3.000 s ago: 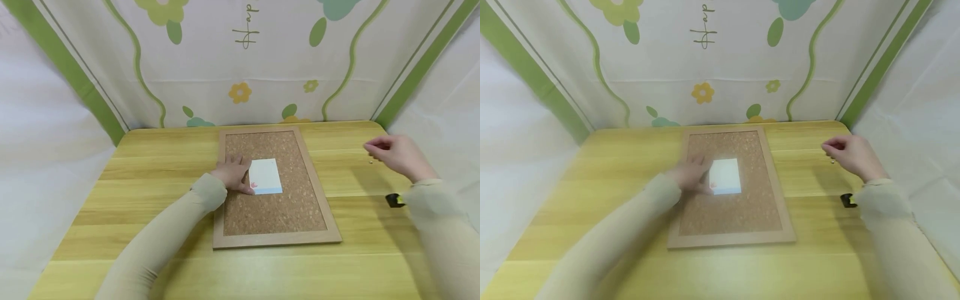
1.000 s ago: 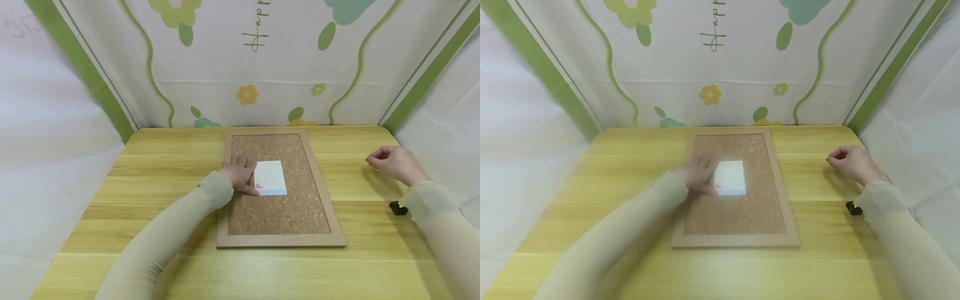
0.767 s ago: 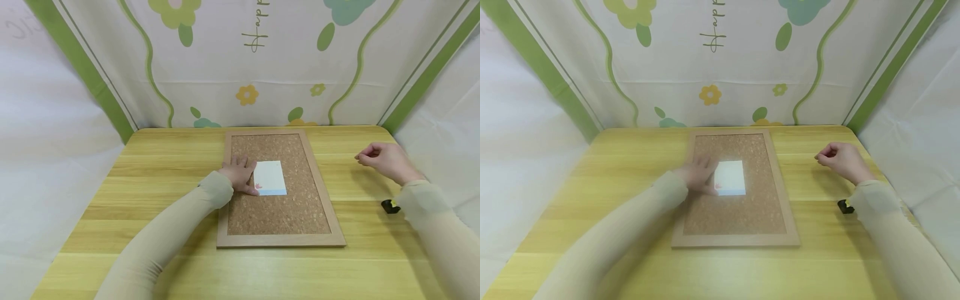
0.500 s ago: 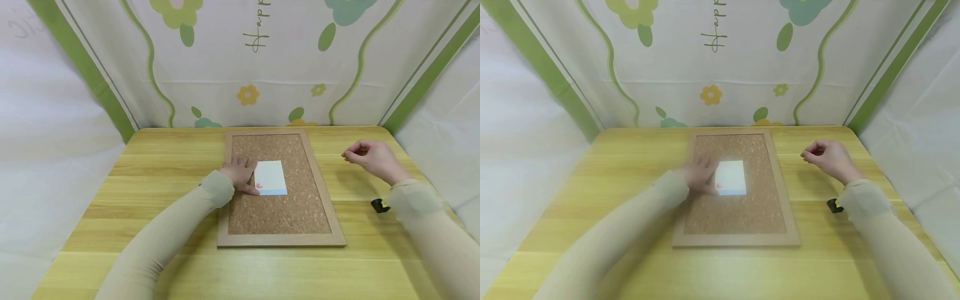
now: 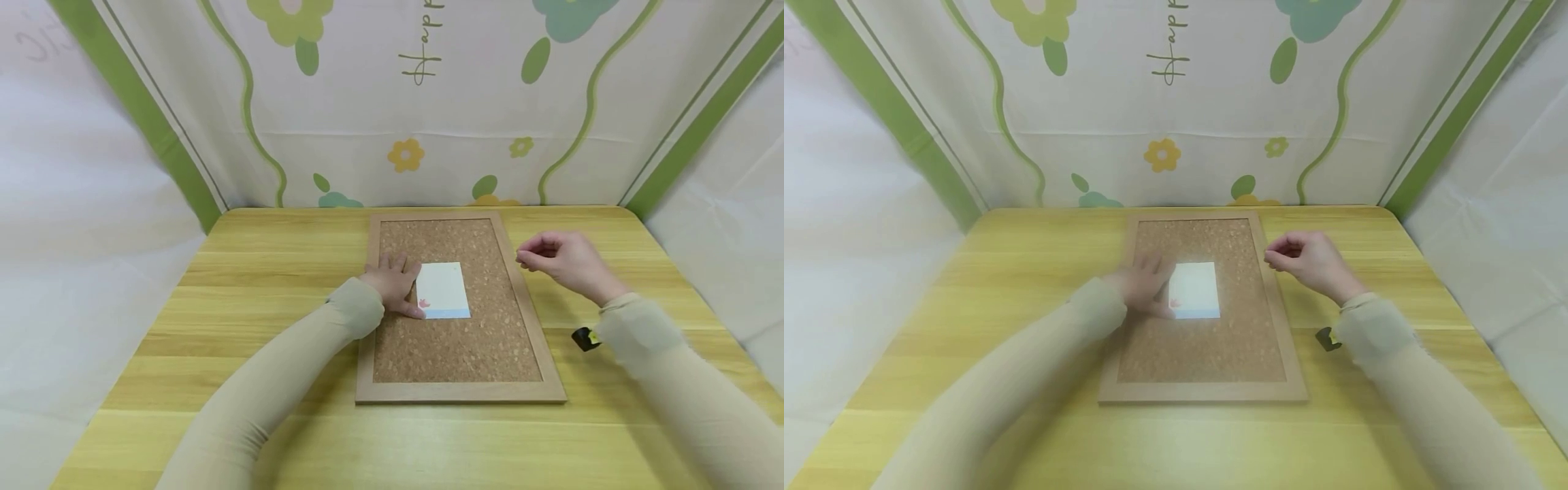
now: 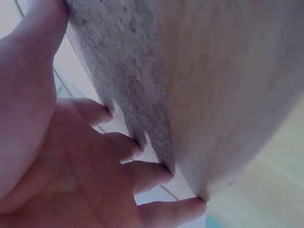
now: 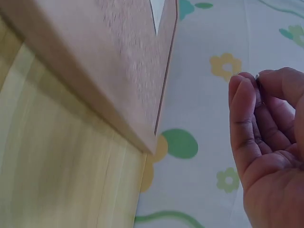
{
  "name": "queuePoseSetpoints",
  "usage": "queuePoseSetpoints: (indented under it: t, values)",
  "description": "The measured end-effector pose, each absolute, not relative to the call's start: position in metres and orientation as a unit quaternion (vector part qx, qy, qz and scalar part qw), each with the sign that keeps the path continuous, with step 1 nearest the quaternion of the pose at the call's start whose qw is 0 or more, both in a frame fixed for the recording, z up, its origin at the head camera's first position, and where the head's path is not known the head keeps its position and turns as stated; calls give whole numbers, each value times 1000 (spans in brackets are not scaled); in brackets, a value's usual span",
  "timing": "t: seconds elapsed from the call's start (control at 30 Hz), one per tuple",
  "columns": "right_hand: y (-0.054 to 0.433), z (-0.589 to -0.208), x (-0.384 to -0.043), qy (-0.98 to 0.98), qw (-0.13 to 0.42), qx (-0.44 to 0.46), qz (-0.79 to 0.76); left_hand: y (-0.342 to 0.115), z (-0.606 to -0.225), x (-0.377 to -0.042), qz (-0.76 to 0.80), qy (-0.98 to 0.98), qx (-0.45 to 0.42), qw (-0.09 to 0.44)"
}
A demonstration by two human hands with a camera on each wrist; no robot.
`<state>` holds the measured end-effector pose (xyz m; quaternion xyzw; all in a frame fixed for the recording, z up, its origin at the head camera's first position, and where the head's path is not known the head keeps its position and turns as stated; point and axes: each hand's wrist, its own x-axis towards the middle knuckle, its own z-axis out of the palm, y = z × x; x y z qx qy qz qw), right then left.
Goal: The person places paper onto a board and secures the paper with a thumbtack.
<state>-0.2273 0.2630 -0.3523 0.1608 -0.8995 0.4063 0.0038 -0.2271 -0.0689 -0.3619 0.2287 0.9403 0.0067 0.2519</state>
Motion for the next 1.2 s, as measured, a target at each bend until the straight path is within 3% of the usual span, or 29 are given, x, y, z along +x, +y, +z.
queuePoseSetpoints:
  t: [0.7, 1.2]
  values:
    - [208, -367, -224, -869, -75, 203, 446, -70, -361, -226, 4, 942, 226, 250]
    - [192, -375, -227, -852, -72, 206, 476, -67, -361, -227, -12, 943, 220, 249]
